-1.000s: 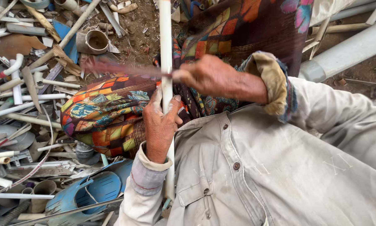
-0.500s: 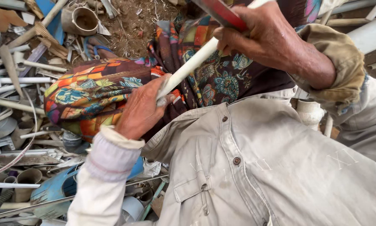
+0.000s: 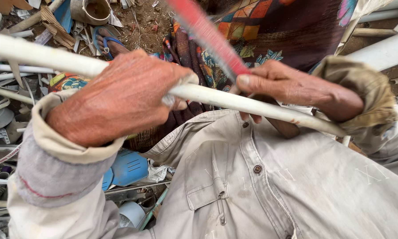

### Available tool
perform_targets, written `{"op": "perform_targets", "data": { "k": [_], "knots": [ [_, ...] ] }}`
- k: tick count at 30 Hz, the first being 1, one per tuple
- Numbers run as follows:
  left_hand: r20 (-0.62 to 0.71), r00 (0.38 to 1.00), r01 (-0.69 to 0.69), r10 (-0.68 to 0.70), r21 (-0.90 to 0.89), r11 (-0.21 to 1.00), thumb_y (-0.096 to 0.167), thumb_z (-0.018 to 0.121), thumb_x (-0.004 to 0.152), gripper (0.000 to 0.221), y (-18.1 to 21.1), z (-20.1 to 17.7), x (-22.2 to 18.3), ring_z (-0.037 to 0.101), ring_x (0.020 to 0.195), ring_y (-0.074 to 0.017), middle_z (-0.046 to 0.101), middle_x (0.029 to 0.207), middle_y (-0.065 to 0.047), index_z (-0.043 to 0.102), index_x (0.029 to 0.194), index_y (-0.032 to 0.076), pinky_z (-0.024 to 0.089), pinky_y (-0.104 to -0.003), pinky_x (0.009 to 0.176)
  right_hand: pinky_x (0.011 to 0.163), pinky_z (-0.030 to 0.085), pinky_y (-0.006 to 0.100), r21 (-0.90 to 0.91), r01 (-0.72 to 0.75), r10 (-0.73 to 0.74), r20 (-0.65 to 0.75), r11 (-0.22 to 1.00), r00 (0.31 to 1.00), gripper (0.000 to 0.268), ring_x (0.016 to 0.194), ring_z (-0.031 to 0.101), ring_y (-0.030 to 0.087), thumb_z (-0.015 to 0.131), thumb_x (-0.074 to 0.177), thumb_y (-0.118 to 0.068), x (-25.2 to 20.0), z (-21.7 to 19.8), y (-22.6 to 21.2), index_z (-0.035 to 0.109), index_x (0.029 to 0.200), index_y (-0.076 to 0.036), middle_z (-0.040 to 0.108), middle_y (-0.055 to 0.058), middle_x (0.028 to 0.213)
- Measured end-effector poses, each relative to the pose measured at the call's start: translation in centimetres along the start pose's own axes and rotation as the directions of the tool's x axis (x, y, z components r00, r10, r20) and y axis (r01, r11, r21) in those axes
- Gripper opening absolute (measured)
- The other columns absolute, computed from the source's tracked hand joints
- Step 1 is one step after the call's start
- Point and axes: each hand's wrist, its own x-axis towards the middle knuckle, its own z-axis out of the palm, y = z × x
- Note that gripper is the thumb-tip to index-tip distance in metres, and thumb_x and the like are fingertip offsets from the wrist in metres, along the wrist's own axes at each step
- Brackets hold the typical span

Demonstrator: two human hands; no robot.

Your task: The person saws through a white plastic pipe using a handheld saw blade. They use their hands and legs to steady the pipe while sitting on the ground surrounded by a large pile of PVC and plastic scraps.

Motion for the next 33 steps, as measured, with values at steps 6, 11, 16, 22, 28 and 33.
{"op": "perform_targets", "data": {
  "k": [6,11,16,22,28,33],
  "knots": [
    [-0.529,0.814,-0.265,0.239,0.029,0.964,0.013,0.085,0.081,0.036,-1.3,0.7,0.1,0.065,0.093,-0.0393,0.072,0.091,-0.017,0.070,0.111,0.000,0.050,-0.055,0.088,0.039,0.043,0.022,0.085,-0.049,0.051,-0.021,0.995,0.998,0.045,0.050,0.057,0.005,0.079,0.073,-0.032,-1.5,0.8,-0.3,0.075,0.101,0.003,0.068,0.001,0.066],
    [-0.958,0.282,0.044,-0.046,-0.035,0.998,0.014,0.076,0.106,0.028,4.0,5.1,-0.6,0.069,0.102,-0.0288,0.070,0.111,-0.016,0.062,0.125,-0.001,0.055,-0.042,0.091,0.056,0.046,0.023,0.523,0.176,-0.157,-0.082,0.834,0.984,0.041,0.064,0.056,0.007,0.079,0.093,-0.029,-1.5,1.0,-0.2,0.070,0.114,0.006,0.065,0.003,0.076],
    [-0.735,0.540,-0.251,-0.411,-0.606,0.755,0.021,0.060,0.110,0.023,5.9,9.4,2.7,0.073,0.083,-0.0181,0.075,0.096,-0.010,0.071,0.117,0.002,0.058,-0.035,0.075,0.044,0.042,0.023,0.544,0.070,-0.080,-0.006,0.836,0.997,0.034,0.054,0.054,0.007,0.078,0.090,-0.025,-1.7,0.6,-0.4,0.068,0.107,0.003,0.062,0.002,0.069],
    [-0.723,0.575,-0.421,-0.384,-0.663,0.619,0.011,0.054,0.112,0.019,8.2,9.8,1.9,0.070,0.080,-0.0203,0.072,0.093,-0.013,0.067,0.116,-0.002,0.057,-0.035,0.080,0.046,0.038,0.021,0.530,0.048,-0.059,0.005,0.847,0.998,0.033,0.057,0.050,0.004,0.078,0.089,-0.026,-2.7,0.9,-1.1,0.068,0.100,0.004,0.059,0.000,0.069],
    [-0.773,0.539,-0.356,-0.336,-0.570,0.740,0.011,0.064,0.106,0.014,8.9,8.9,2.0,0.070,0.081,-0.0194,0.071,0.093,-0.014,0.065,0.109,-0.002,0.056,-0.034,0.080,0.046,0.042,0.024,0.007,0.108,-0.107,-0.127,0.994,0.986,0.042,0.057,0.056,0.007,0.078,0.087,-0.033,-2.6,0.6,-0.6,0.073,0.108,0.003,0.069,0.002,0.069],
    [-0.652,0.626,-0.296,-0.427,-0.706,0.643,0.011,0.064,0.101,0.014,8.6,9.1,2.9,0.062,0.064,-0.0161,0.068,0.078,-0.011,0.067,0.100,-0.003,0.051,-0.032,0.062,0.048,0.048,0.032,-0.299,0.036,-0.097,-0.192,0.954,0.977,0.054,0.057,0.060,0.013,0.078,0.082,-0.037,-2.7,0.8,-2.2,0.070,0.124,-0.003,0.071,0.004,0.068]
  ]
}}
